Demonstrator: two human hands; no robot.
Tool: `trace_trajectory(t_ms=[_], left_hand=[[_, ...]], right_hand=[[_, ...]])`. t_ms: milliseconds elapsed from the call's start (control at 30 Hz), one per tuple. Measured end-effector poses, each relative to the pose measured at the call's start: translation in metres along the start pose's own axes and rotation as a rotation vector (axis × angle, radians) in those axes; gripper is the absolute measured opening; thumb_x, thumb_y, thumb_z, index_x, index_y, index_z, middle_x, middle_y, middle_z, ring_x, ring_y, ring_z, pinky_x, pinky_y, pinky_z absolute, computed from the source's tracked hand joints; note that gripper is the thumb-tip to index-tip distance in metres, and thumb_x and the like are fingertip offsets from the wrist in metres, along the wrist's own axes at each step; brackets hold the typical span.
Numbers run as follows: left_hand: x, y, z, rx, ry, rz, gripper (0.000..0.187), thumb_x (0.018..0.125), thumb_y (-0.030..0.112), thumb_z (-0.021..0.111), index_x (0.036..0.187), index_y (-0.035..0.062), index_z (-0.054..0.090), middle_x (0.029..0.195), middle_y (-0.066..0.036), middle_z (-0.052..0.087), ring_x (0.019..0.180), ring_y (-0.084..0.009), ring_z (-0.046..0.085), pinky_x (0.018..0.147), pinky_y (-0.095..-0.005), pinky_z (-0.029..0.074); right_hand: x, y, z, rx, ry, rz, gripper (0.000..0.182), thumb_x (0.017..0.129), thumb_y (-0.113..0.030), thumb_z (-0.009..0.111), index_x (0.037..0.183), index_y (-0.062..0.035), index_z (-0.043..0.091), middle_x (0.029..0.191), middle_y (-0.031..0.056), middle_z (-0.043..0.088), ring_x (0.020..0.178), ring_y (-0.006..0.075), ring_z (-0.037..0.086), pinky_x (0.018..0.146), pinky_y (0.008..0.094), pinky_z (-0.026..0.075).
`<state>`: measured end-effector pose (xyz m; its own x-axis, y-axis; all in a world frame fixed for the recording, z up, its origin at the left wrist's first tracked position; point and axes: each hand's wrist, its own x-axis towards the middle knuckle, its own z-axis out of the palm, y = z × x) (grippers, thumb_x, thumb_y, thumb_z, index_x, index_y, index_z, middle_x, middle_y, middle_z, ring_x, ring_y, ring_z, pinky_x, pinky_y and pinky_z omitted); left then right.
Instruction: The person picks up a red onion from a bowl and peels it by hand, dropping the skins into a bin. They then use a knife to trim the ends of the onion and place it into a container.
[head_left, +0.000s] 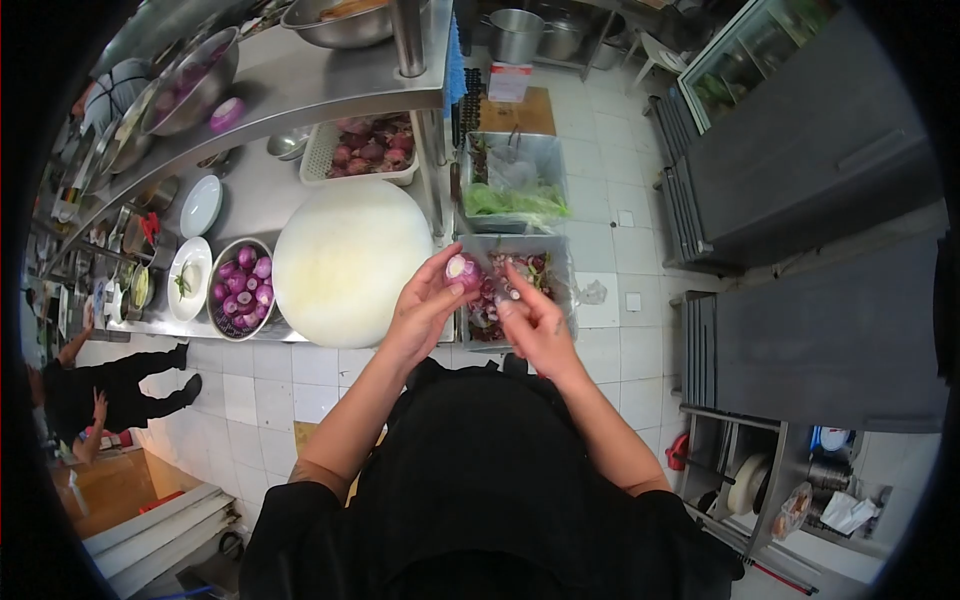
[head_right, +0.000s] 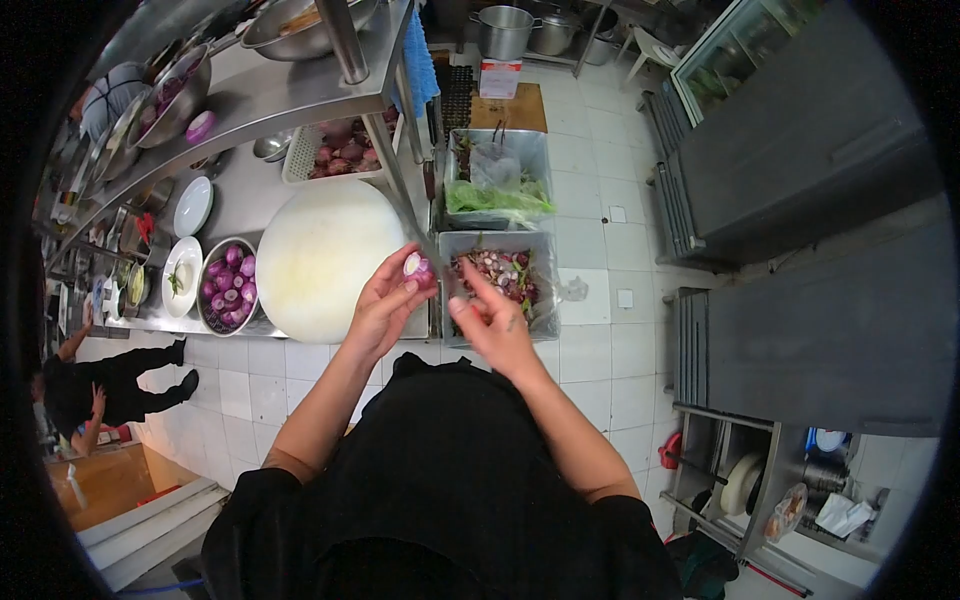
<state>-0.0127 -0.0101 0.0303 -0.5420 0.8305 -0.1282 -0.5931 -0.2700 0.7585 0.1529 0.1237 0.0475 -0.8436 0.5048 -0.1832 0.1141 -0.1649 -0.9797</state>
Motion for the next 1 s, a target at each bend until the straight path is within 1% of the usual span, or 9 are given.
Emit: trace_trajectory(t_ms=[33, 167, 467, 567, 667, 733, 800, 900, 1000], left_hand=[[0.004, -0.010, -0.004, 0.031, 0.004, 0.051, 0.070, 0.096, 0.000, 0.070, 0.160, 0.0037, 0.041, 0.150, -0.012, 0.056, 0.132, -0.0224, 0.060, 0.113, -0.0410, 0.050], [0.004, -0.014, 0.000, 0.132, 0.030, 0.136, 0.069, 0.091, -0.009, 0.072, 0.155, 0.0032, 0.048, 0.148, -0.009, 0.056, 0.130, -0.0205, 0.059, 0.111, -0.0380, 0.051], [-0.007, -0.020, -0.002, 0.097, 0.054, 0.204, 0.068, 0.091, -0.008, 0.075, 0.153, 0.0045, 0.050, 0.148, -0.009, 0.056, 0.132, -0.0229, 0.059, 0.110, -0.0378, 0.053], [-0.010, -0.019, 0.004, 0.069, 0.111, 0.186, 0.066, 0.091, -0.009, 0.075, 0.151, 0.0053, 0.052, 0.147, -0.010, 0.057, 0.131, -0.0230, 0.060, 0.109, -0.0384, 0.054], [-0.010, -0.022, -0.002, 0.003, 0.098, 0.132, 0.064, 0.094, -0.005, 0.073, 0.153, 0.0059, 0.049, 0.146, -0.011, 0.058, 0.129, -0.0233, 0.062, 0.109, -0.0386, 0.054], [-0.012, -0.017, -0.002, -0.077, 0.067, 0.042, 0.060, 0.099, 0.002, 0.071, 0.154, 0.0050, 0.047, 0.146, -0.012, 0.058, 0.127, -0.0231, 0.063, 0.109, -0.0383, 0.054], [-0.012, -0.013, -0.006, -0.138, 0.042, -0.032, 0.058, 0.103, 0.009, 0.068, 0.155, 0.0038, 0.045, 0.146, -0.013, 0.059, 0.126, -0.0228, 0.064, 0.109, -0.0379, 0.054], [-0.006, -0.011, -0.011, -0.171, 0.018, -0.084, 0.055, 0.107, 0.016, 0.063, 0.156, 0.0019, 0.043, 0.146, -0.014, 0.059, 0.125, -0.0221, 0.064, 0.110, -0.0372, 0.053], [-0.005, -0.014, -0.009, -0.149, 0.007, -0.071, 0.054, 0.108, 0.016, 0.062, 0.156, 0.0013, 0.043, 0.146, -0.013, 0.060, 0.128, -0.0214, 0.062, 0.113, -0.0366, 0.050]], right_hand=[[-0.001, 0.003, 0.002, -0.058, -0.039, -0.038, 0.071, 0.102, -0.019, 0.072, 0.165, -0.0068, 0.039, 0.066, -0.0068, 0.043, 0.062, 0.0025, 0.038, 0.060, 0.0212, 0.035], [-0.003, -0.009, 0.013, -0.207, -0.058, -0.166, 0.075, 0.100, -0.018, 0.074, 0.164, -0.0065, 0.039, 0.065, -0.0057, 0.042, 0.061, 0.0042, 0.038, 0.061, 0.0227, 0.036], [-0.008, -0.004, 0.015, -0.218, -0.050, -0.171, 0.069, 0.100, -0.019, 0.074, 0.162, -0.0062, 0.044, 0.066, -0.0071, 0.040, 0.061, 0.0039, 0.037, 0.060, 0.0223, 0.034], [-0.004, 0.011, 0.016, -0.065, -0.038, -0.117, 0.063, 0.103, -0.017, 0.071, 0.160, -0.0072, 0.048, 0.065, -0.0079, 0.043, 0.059, 0.0033, 0.039, 0.056, 0.0222, 0.035], [-0.004, -0.004, 0.016, 0.156, -0.016, -0.009, 0.057, 0.107, -0.019, 0.066, 0.160, -0.0086, 0.049, 0.065, -0.0071, 0.047, 0.055, 0.0035, 0.041, 0.050, 0.0227, 0.035], [0.008, 0.010, 0.001, 0.156, 0.036, -0.022, 0.052, 0.111, -0.027, 0.059, 0.159, -0.0086, 0.050, 0.064, -0.0037, 0.052, 0.049, 0.0046, 0.043, 0.044, 0.0235, 0.034], [0.017, 0.015, -0.008, 0.215, 0.101, 0.081, 0.052, 0.112, -0.029, 0.057, 0.159, -0.0091, 0.049, 0.064, -0.0032, 0.053, 0.047, 0.0051, 0.043, 0.042, 0.0241, 0.034], [0.012, 0.009, -0.009, 0.152, 0.085, 0.126, 0.057, 0.111, -0.028, 0.060, 0.162, -0.0091, 0.045, 0.066, -0.0040, 0.053, 0.051, 0.0047, 0.044, 0.048, 0.0222, 0.036], [0.005, 0.012, 0.004, -0.040, 0.023, -0.070, 0.065, 0.107, -0.026, 0.065, 0.164, -0.0081, 0.040, 0.067, -0.0041, 0.052, 0.056, 0.0061, 0.044, 0.055, 0.0220, 0.038]])
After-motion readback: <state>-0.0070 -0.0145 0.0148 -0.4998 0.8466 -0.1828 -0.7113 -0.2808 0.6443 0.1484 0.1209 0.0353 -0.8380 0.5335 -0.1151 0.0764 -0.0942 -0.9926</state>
